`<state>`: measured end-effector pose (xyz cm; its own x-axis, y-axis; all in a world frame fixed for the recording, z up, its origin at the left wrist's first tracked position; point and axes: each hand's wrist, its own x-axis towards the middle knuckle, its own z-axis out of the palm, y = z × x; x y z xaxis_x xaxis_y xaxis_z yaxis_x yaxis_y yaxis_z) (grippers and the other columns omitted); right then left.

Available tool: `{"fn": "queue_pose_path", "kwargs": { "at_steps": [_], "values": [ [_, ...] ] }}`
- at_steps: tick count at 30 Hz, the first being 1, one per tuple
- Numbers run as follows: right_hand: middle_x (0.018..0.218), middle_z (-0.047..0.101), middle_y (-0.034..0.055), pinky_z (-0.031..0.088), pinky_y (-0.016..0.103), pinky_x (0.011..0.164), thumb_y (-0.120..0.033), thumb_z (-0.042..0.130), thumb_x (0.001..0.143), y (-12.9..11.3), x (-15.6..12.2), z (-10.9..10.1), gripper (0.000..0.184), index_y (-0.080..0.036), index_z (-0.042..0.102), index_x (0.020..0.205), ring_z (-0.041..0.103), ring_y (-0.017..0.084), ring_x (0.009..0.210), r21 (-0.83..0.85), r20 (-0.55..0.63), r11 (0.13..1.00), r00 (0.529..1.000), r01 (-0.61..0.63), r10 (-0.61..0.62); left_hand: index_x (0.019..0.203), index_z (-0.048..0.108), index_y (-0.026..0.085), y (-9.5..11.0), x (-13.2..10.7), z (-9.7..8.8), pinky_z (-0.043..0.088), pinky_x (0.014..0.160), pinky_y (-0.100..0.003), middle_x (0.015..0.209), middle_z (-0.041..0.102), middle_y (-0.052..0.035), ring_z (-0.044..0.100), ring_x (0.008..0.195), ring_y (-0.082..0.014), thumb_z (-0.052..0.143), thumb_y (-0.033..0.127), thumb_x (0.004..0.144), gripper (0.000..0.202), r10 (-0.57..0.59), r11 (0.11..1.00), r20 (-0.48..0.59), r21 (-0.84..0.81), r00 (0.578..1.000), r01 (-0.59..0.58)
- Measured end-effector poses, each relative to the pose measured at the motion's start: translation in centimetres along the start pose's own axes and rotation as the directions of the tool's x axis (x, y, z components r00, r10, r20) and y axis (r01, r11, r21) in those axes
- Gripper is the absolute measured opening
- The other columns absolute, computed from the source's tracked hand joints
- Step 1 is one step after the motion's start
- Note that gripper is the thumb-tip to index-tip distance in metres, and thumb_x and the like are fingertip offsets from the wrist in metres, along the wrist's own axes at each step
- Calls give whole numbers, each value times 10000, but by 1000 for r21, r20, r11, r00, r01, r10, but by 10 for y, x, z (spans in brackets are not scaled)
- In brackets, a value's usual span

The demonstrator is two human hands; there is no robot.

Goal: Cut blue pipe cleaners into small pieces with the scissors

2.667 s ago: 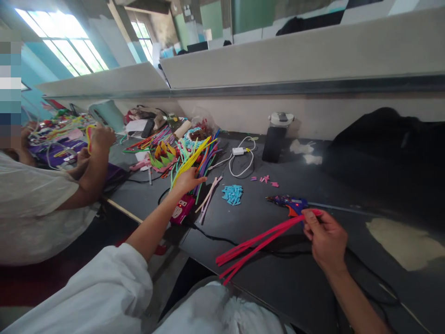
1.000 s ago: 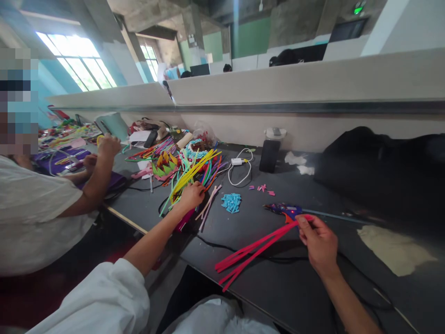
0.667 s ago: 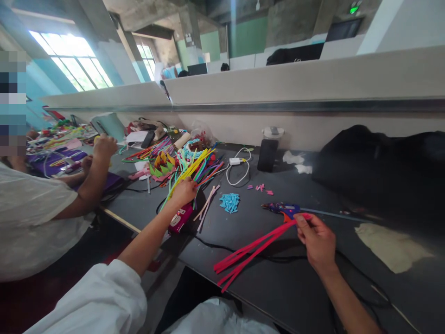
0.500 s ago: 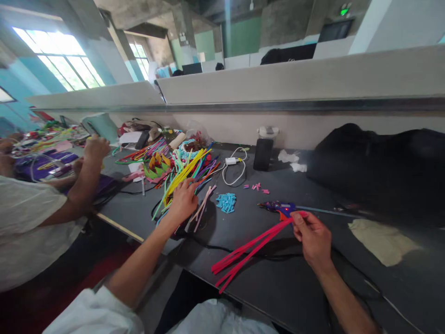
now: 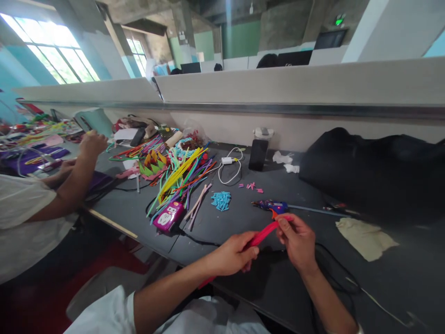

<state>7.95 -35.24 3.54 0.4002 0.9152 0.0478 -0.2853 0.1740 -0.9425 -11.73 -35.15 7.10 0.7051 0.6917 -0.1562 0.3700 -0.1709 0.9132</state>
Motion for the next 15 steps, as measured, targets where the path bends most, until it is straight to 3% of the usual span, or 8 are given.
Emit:
{"fn": "queue_pose_path", "kwargs": {
  "at_steps": [2, 4, 11, 15],
  "values": [
    [613, 561, -18, 326, 167, 359, -358, 776, 688, -2, 4, -2, 236, -171, 681, 798, 446, 54, 462, 13, -24, 1000, 1000, 12, -11, 1029, 578, 147, -5, -2, 3, 343, 513, -197, 586, 425, 52, 391, 505, -75, 378, 367, 928, 314, -54, 998, 51, -34, 997, 56],
    [611, 557, -18, 321, 163, 362, -356, 782, 679, -8, 8, -4, 245, -161, 682, 789, 450, 53, 471, 10, -66, 1000, 998, 21, -20, 985, 589, 142, -10, -9, 3, 295, 505, -189, 615, 381, 52, 337, 535, -69, 376, 376, 929, 321, -57, 997, 35, -52, 998, 59],
    [699, 587, 2, 313, 161, 349, -359, 829, 588, -62, 13, -12, 316, -154, 662, 761, 462, 52, 492, 13, -268, 999, 962, 50, -44, 952, 607, 146, -16, -38, -11, 307, 573, -194, 679, 417, 34, 378, 625, -80, 310, 483, 950, 450, -18, 1000, 4, 0, 1000, 18],
    [725, 572, 28, 287, 182, 338, -332, 846, 536, -93, 17, -39, 326, -150, 669, 739, 455, 62, 506, -48, -379, 994, 919, 102, -113, 915, 613, 146, -17, -41, -20, 328, 607, -198, 691, 449, 25, 418, 652, -86, 302, 489, 954, 465, 27, 999, -21, 29, 999, -26]
  ]
}}
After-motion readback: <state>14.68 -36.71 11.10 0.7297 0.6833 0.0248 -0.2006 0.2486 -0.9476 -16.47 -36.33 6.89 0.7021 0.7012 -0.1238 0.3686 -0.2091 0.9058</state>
